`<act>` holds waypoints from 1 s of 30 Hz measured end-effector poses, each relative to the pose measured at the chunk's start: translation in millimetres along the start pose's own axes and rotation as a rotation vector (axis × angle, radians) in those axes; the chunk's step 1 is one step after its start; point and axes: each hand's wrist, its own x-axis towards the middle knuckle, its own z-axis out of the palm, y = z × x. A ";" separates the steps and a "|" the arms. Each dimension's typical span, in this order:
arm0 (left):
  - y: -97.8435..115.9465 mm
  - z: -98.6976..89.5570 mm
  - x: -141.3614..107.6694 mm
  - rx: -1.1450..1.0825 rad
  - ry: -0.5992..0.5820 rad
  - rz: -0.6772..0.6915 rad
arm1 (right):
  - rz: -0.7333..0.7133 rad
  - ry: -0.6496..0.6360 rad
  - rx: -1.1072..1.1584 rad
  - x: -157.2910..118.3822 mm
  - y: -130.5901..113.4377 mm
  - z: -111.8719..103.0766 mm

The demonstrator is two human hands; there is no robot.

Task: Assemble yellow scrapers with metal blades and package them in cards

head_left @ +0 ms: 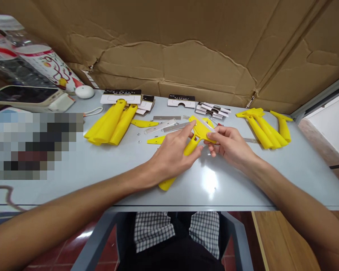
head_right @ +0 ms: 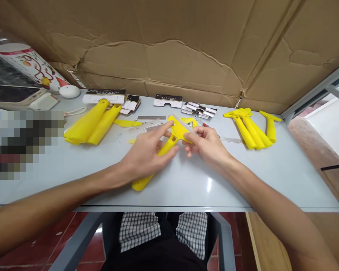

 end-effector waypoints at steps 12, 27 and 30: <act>-8.6 -4.7 3.4 0.259 -0.107 0.090 | -0.027 -0.058 -0.059 -3.2 3.7 0.5; -24.1 -25.3 29.3 -1.013 -0.297 -0.397 | -0.606 0.350 -0.828 14.2 -26.8 -49.6; -32.2 -23.7 30.9 -1.073 -0.327 -0.378 | -0.716 0.310 -0.999 14.2 -23.3 -50.5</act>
